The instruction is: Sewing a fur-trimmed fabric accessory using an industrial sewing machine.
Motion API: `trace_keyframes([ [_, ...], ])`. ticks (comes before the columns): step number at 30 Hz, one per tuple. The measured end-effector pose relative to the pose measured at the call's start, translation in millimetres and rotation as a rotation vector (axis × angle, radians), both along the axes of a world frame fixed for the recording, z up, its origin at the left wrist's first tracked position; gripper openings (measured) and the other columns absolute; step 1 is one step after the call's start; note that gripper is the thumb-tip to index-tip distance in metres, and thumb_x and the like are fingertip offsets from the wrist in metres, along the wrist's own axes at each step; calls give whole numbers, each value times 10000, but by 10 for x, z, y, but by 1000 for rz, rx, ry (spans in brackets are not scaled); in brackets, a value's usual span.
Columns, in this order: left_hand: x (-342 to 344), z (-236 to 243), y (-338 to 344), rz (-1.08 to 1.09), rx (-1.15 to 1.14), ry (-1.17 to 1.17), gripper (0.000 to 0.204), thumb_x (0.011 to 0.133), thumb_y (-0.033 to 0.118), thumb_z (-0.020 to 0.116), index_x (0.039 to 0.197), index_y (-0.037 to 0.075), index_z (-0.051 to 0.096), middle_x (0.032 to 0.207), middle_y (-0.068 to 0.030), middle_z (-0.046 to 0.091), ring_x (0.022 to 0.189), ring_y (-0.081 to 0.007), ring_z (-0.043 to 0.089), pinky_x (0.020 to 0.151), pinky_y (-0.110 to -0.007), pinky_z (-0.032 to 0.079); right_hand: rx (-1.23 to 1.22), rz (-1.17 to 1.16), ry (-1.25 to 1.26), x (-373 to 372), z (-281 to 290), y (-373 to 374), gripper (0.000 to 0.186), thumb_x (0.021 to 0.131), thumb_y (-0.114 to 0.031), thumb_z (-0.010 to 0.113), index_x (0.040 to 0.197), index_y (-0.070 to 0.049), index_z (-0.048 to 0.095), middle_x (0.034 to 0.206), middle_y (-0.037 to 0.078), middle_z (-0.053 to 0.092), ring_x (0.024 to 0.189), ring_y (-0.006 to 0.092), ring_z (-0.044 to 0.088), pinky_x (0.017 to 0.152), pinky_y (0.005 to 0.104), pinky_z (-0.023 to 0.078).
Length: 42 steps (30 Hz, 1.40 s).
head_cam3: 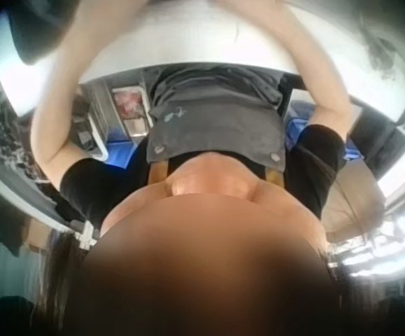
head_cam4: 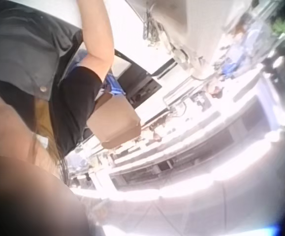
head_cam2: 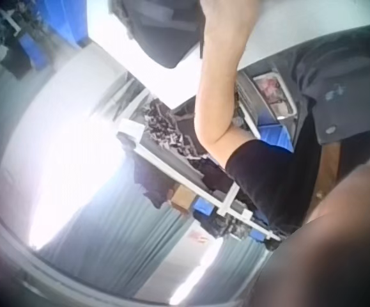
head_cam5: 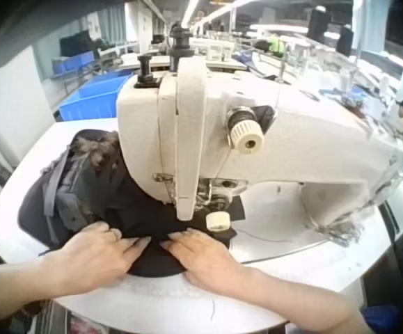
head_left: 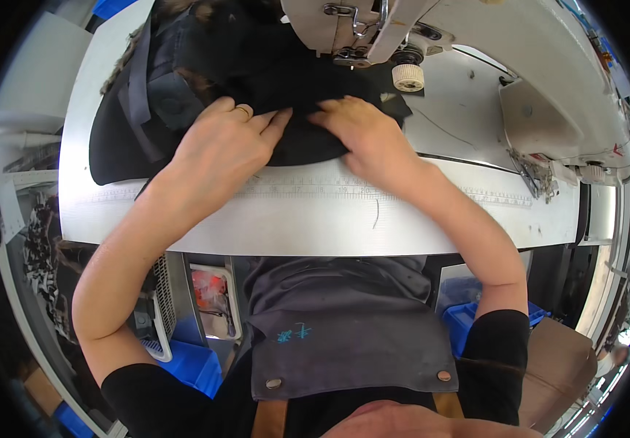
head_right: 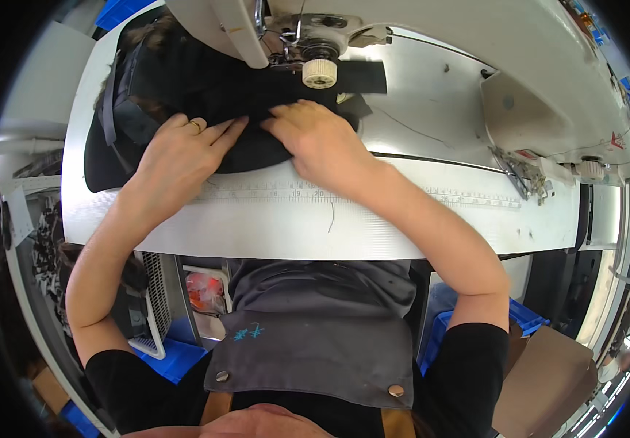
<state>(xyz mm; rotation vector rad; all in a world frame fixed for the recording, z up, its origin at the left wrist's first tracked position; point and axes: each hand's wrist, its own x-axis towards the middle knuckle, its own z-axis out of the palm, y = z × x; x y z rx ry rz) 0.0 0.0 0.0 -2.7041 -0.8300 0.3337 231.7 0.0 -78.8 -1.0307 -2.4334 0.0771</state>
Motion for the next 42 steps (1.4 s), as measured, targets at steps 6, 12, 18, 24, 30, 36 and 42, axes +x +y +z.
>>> trace_keyframes([
  [6, 20, 1, 25, 14, 9, -52, 617, 680, -23, 572, 1296, 6, 560, 1208, -66, 647, 845, -170, 595, 779, -286, 429, -498, -127, 537, -129, 248, 30, 432, 633, 38, 629, 1062, -15, 627, 1070, 148, 640, 1062, 303, 609, 882, 397, 478],
  [12, 44, 10, 72, 17, -13, -114, 571, 671, -19, 585, 1240, 14, 604, 1097, -62, 674, 842, -174, 594, 772, -287, 425, 205, -167, -22, -12, 82, -119, 469, 668, -21, 633, 1136, -23, 646, 1192, 143, 621, 1114, 285, 568, 912, 381, 459],
  [18, 45, 41, 166, 9, -46, -111, 556, 666, -24, 592, 1220, 14, 617, 1033, -66, 677, 847, -186, 599, 769, -296, 420, 98, -63, -17, 107, 82, 62, 470, 683, -3, 620, 1152, -19, 644, 1228, 121, 633, 1097, 258, 603, 933, 350, 482],
  [24, 141, -12, 220, 41, 52, -67, 550, 671, -17, 594, 1220, 13, 617, 946, -60, 669, 831, -189, 602, 751, -298, 415, 84, -112, -52, 179, 38, 89, 543, 615, 17, 671, 1154, -31, 631, 1257, 78, 616, 1130, 246, 601, 923, 342, 509],
  [30, 76, -7, 109, 55, 27, -57, 520, 694, 4, 595, 1212, 27, 623, 928, -49, 658, 822, -182, 595, 754, -295, 414, -147, -260, -17, 176, 152, -78, 457, 608, 10, 684, 1059, -34, 627, 1287, 71, 588, 950, 279, 607, 794, 366, 512],
  [36, -4, 42, 31, 24, 27, -44, 410, 758, 68, 620, 1166, 40, 645, 860, -39, 661, 837, -157, 620, 768, -270, 419, 116, -87, -72, 27, 124, -22, 613, 643, 29, 621, 1251, -32, 577, 1260, 71, 622, 1042, 242, 575, 872, 336, 488],
  [42, 93, -18, 170, 89, 48, -39, 529, 696, -6, 595, 1223, 37, 620, 916, -50, 654, 849, -186, 595, 767, -304, 415, 105, -137, -59, 170, -29, 131, 523, 669, 7, 636, 1184, -81, 627, 1239, 34, 632, 1027, 242, 620, 871, 340, 521],
])
